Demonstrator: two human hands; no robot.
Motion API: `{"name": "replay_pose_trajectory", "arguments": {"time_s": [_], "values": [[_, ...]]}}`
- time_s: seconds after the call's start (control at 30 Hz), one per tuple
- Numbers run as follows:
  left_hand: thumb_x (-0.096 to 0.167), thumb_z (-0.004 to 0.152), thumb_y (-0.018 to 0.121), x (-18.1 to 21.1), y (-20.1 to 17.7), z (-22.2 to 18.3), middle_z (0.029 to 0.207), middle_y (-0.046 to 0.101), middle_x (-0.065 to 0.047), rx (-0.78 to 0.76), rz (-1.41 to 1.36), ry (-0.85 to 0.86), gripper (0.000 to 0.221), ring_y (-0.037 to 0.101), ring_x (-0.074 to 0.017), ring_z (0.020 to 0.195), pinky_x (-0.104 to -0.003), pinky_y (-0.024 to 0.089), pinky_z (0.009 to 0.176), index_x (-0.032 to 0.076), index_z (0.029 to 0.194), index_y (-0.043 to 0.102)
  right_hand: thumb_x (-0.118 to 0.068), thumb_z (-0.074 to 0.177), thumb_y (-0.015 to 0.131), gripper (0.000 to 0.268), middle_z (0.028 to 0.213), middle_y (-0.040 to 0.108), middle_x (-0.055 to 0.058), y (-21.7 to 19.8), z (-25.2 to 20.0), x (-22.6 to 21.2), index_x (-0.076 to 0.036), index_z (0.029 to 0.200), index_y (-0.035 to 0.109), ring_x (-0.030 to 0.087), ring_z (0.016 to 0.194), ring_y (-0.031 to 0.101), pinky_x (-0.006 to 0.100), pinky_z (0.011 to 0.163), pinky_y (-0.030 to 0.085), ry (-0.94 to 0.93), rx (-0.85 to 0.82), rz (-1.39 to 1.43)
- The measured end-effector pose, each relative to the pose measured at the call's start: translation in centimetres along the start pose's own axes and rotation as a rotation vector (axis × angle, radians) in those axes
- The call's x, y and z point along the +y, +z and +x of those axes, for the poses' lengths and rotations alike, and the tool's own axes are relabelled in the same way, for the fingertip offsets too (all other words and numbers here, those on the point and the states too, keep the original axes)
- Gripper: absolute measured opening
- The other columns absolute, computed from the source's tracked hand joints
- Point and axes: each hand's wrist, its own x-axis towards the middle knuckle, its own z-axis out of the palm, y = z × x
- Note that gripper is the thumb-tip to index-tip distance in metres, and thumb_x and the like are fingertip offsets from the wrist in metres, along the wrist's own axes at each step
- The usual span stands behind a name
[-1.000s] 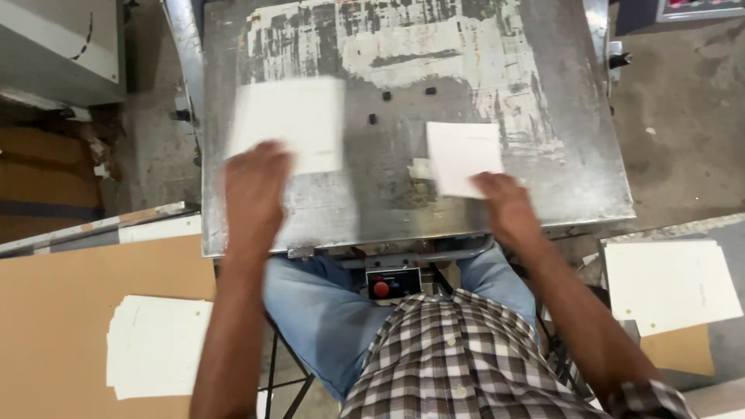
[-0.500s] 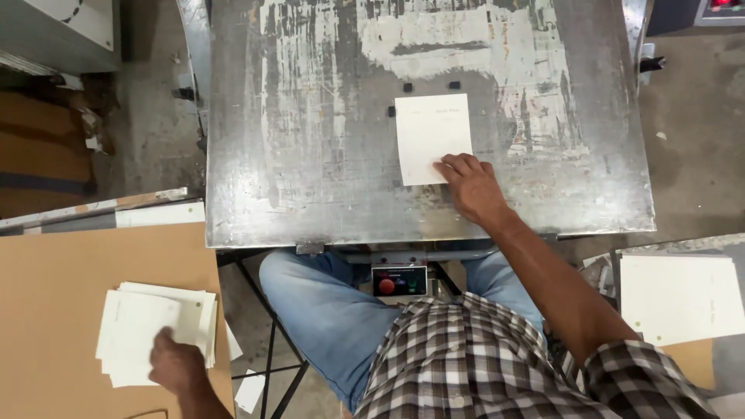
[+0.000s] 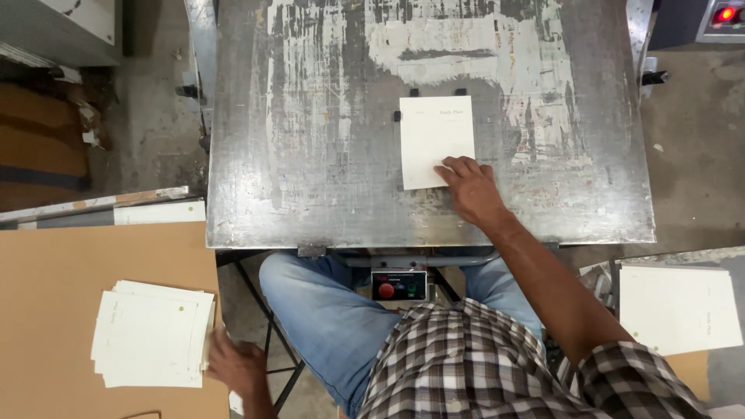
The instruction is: The recorder is placing individual sheets of paper onto a industrial printing or stamping machine, which then stamps or processes the paper and slides it back.
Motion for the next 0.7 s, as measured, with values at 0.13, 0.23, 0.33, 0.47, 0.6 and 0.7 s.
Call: {"name": "replay_pose_trajectory", "arguments": {"time_s": [0.13, 0.23, 0.33, 0.47, 0.6, 0.7], "values": [[0.011, 0.083, 0.061, 2.2, 1.6, -3.6, 0.153, 0.055, -0.015, -0.066, -0.101, 0.023, 0.060, 0.054, -0.0387, 0.128, -0.057, 0.039, 0.100, 0.010, 0.143, 0.054, -0.027, 0.080, 0.069, 0.063, 0.147, 0.054, 0.013, -2.4, 0.7, -1.3, -0.011, 0.140, 0.058, 0.031, 0.135, 0.044, 0.063, 0.099, 0.035, 0.007, -0.106, -0.025], [0.012, 0.082, 0.060, 2.7, 3.7, -6.2, 0.150, 0.054, -0.019, -0.159, -0.239, 0.037, 0.060, 0.054, -0.0410, 0.131, -0.059, 0.039, 0.105, 0.012, 0.141, 0.054, -0.056, 0.077, 0.070, 0.083, 0.147, 0.052, 0.013, -3.3, 1.5, -1.7, -0.013, 0.145, 0.049, 0.032, 0.139, 0.037, 0.069, 0.103, 0.027, 0.085, -0.189, 0.021], [0.017, 0.094, 0.057, 2.8, 5.1, -7.6, 0.148, 0.053, -0.024, -0.139, -0.414, 0.190, 0.050, 0.053, -0.0466, 0.130, -0.055, 0.045, 0.107, 0.005, 0.143, 0.051, -0.065, 0.094, 0.052, 0.080, 0.147, 0.052, 0.017, -1.6, 2.7, -0.6, -0.012, 0.153, 0.043, 0.036, 0.143, 0.035, 0.072, 0.105, 0.024, 0.090, -0.162, -0.001], [0.024, 0.080, 0.072, 2.8, 5.8, -8.1, 0.140, 0.054, -0.029, -0.309, -0.351, 0.158, 0.061, 0.057, -0.0497, 0.119, -0.055, 0.049, 0.096, 0.001, 0.134, 0.055, -0.068, 0.099, 0.039, 0.081, 0.143, 0.056, 0.020, -1.4, 5.1, -0.6, -0.013, 0.158, 0.038, 0.036, 0.147, 0.035, 0.077, 0.108, 0.020, 0.177, -0.242, 0.005], [0.029, 0.073, 0.074, 1.3, 8.2, -9.7, 0.135, 0.056, -0.029, -0.167, -0.621, 0.329, 0.070, 0.058, -0.0512, 0.116, -0.053, 0.051, 0.095, -0.001, 0.132, 0.053, -0.070, 0.098, 0.038, 0.082, 0.142, 0.058, 0.019, -3.9, 3.9, -2.6, -0.015, 0.159, 0.036, 0.037, 0.148, 0.033, 0.077, 0.112, 0.014, 0.259, -0.275, 0.079], [0.028, 0.075, 0.076, -3.7, 18.3, -13.6, 0.137, 0.058, -0.029, -0.230, -0.662, 0.294, 0.064, 0.061, -0.0491, 0.115, -0.051, 0.052, 0.093, 0.001, 0.130, 0.054, -0.060, 0.102, 0.051, 0.070, 0.137, 0.058, 0.023, -2.9, -2.7, -4.8, -0.010, 0.150, 0.049, 0.040, 0.139, 0.038, 0.077, 0.104, 0.016, 0.163, 0.023, 0.036]]}}
